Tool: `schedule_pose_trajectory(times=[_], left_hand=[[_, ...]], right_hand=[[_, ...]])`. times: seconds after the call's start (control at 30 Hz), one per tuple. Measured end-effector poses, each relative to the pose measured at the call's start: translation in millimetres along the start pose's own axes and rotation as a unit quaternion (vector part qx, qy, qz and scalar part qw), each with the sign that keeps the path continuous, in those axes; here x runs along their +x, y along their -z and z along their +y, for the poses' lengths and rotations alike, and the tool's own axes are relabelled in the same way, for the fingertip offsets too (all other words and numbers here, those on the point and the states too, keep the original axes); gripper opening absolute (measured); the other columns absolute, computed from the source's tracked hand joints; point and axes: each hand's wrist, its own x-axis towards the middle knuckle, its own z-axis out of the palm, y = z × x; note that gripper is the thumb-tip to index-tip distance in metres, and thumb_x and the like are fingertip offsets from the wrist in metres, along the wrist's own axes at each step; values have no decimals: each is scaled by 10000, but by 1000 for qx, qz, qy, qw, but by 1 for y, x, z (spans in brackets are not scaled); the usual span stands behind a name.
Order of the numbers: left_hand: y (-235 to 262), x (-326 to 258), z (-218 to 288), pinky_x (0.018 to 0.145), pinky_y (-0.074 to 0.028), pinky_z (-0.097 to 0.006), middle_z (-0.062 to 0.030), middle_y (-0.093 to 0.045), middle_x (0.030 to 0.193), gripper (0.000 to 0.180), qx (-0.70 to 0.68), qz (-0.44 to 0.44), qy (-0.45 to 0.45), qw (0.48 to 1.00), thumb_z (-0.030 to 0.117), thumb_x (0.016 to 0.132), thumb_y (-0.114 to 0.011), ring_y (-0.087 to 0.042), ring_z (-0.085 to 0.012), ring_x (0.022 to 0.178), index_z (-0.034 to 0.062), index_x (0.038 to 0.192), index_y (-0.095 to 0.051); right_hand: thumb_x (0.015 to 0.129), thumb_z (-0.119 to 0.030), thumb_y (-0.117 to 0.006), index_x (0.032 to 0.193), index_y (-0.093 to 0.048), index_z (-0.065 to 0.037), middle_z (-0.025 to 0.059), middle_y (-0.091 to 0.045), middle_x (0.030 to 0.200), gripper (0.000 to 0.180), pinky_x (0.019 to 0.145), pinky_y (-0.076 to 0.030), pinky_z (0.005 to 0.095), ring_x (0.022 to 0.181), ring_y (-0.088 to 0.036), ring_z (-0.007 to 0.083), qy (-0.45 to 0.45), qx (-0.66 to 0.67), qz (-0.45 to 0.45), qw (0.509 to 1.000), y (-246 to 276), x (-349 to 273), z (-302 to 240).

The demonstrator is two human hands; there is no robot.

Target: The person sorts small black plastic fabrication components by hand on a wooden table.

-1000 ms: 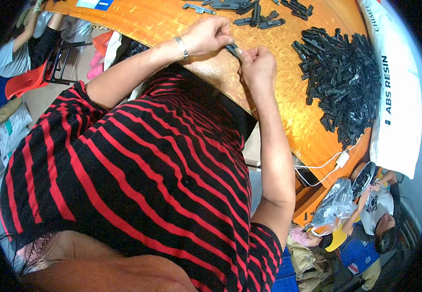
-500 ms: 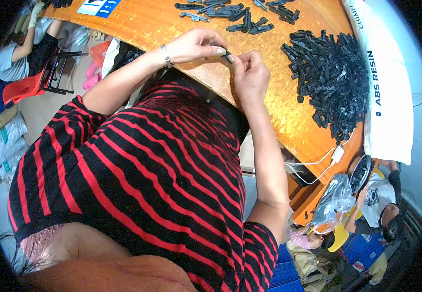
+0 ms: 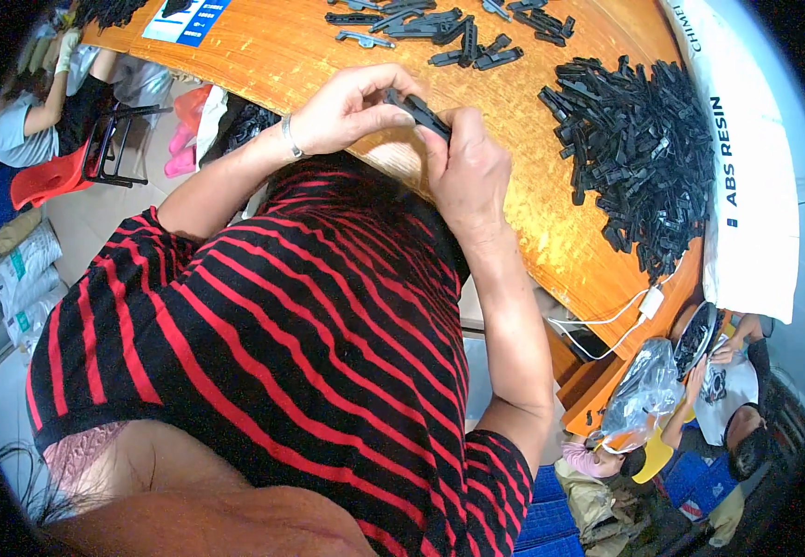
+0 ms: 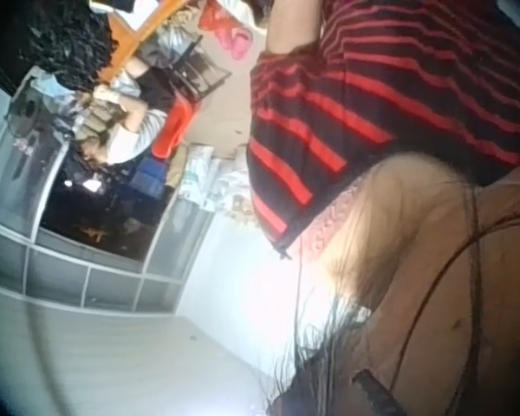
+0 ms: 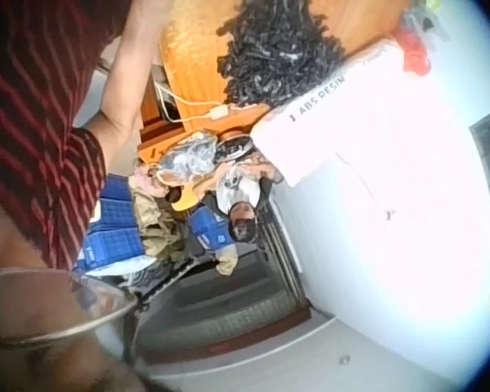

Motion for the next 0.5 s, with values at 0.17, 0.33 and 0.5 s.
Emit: schedule_pose_trajectory(times=[0.17, 0.33, 0.5], left_hand=[[2, -2, -11, 715, -444, -201, 46, -575, 880, 279, -25, 7, -10, 1000, 82, 940, -694, -514, -26, 793, 44, 1212, -645], [-3, 3, -10, 725, -470, -200, 37, -600, 879, 310, -48, 16, 22, 998, 75, 958, -671, -557, -27, 798, 44, 1264, -635], [4, 6, -17, 758, -535, -217, -4, -666, 972, 296, -229, -34, 58, 971, 84, 1005, -612, -635, -58, 813, 24, 1295, -608]], right_hand=[[915, -204, -717, 987, -594, -43, 198, -663, 796, 215, 599, -525, 469, 712, -672, 418, 6, 24, -13, 1000, 2, 6, -5], [940, -196, -694, 1030, -600, -33, 181, -664, 780, 208, 578, -519, 435, 677, -692, 342, -13, 12, -39, 999, -7, 4, 8], [1020, -233, -615, 1058, -611, -7, 55, -686, 782, 229, 513, -481, 256, 597, -638, 113, -243, 449, -114, 852, -8, 7, 13]])
